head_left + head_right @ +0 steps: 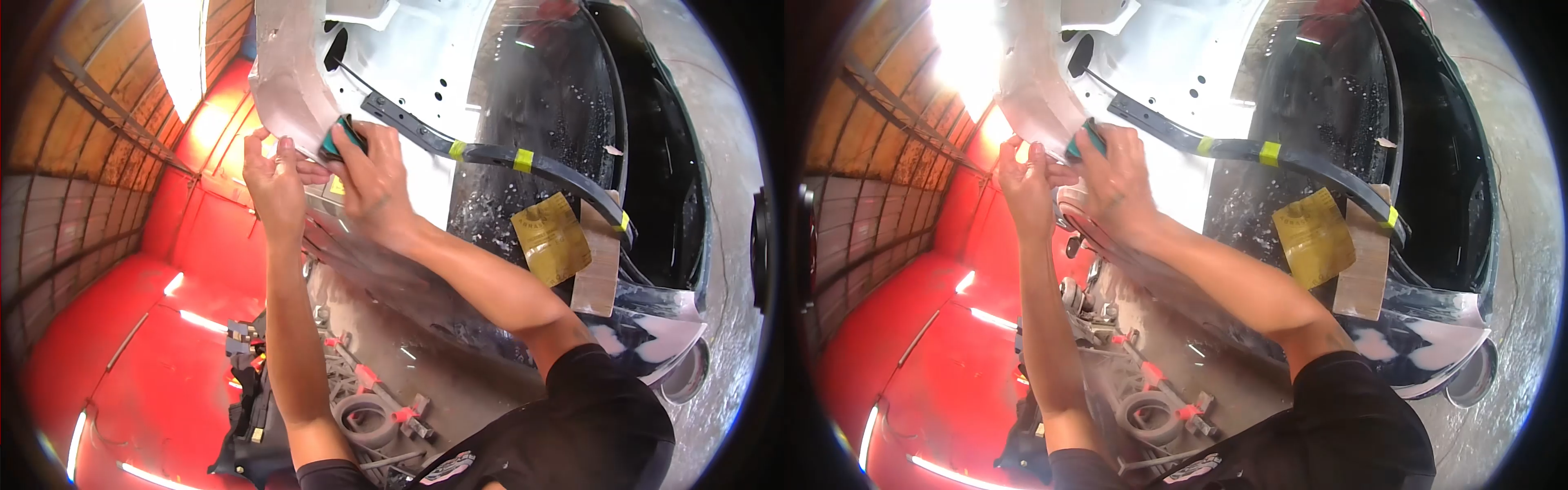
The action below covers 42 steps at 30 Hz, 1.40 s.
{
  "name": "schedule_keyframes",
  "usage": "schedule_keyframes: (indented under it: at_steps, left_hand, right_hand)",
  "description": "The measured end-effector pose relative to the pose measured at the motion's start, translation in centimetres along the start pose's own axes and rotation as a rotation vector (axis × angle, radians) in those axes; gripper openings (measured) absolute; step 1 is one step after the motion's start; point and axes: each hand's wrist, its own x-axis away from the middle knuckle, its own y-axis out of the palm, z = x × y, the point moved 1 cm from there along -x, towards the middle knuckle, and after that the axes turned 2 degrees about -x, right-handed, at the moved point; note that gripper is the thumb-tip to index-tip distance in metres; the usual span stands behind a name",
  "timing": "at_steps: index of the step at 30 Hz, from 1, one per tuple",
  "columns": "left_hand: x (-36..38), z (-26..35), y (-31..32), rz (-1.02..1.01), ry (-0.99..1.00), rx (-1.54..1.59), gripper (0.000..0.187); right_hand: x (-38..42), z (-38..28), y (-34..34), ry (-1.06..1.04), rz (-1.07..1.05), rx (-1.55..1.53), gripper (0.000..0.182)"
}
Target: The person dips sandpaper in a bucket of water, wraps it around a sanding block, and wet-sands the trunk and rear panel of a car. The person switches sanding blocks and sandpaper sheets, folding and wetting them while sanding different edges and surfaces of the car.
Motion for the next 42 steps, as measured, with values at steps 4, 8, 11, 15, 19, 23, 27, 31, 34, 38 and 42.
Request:
schedule_keyframes:
  at_steps: [4,8,11,15,19,23,27,31,34,38,42]
  left_hand:
    - [-1.0,-0.7,-1.0,-0.069,0.069,-0.034,0.021]
    - [-0.4,-0.6,-0.4,-0.014,0.018,0.022,0.021]
    - [-0.5,-1.0,-0.4,-0.018,0.072,0.007,0.022]
    - [-0.2,-0.6,-0.6,-0.04,0.048,0.007,0.023]
    - [-0.6,-0.4,-0.3,-0.005,0.054,-0.017,0.021]
    - [-0.7,-0.9,-0.5,-0.013,0.035,-0.011,0.021]
    - [-0.3,-0.5,0.2,0.004,0.042,-0.011,0.021]
    - [-0.4,-0.9,0.1,0.022,0.054,-0.059,0.022]
    - [-0.3,-1.1,0.0,0.012,0.065,-0.029,0.023]
    - [-0.3,-0.9,0.4,0.038,0.085,-0.057,0.021]
    - [-0.6,-0.8,0.7,0.045,0.084,-0.03,0.024]
  right_hand:
    - [-4.4,-1.1,2.6,0.064,0.078,0.04,0.048]
    - [-0.6,-0.4,0.5,0.022,0.0,0.003,0.048]
    - [-3.3,-1.1,2.2,0.083,0.085,-0.058,0.046]
    - [-2.7,-0.4,1.7,0.05,0.028,-0.04,0.047]
    - [-0.4,-0.2,-0.1,-0.017,-0.058,0.058,0.048]
    - [-2.1,-0.9,0.5,0.023,-0.081,0.078,0.044]
    - [4.1,-0.1,-5.8,0.039,-0.2,0.134,0.043]
    - [1.1,-0.2,-1.3,0.078,-0.089,0.047,0.033]
    - [-0.4,0.2,-0.8,0.003,-0.13,0.013,0.033]
    - [4.3,0.8,-5.8,0.015,-0.19,0.109,0.034]
    - [-0.2,0.2,-0.1,0.003,-0.105,0.094,0.033]
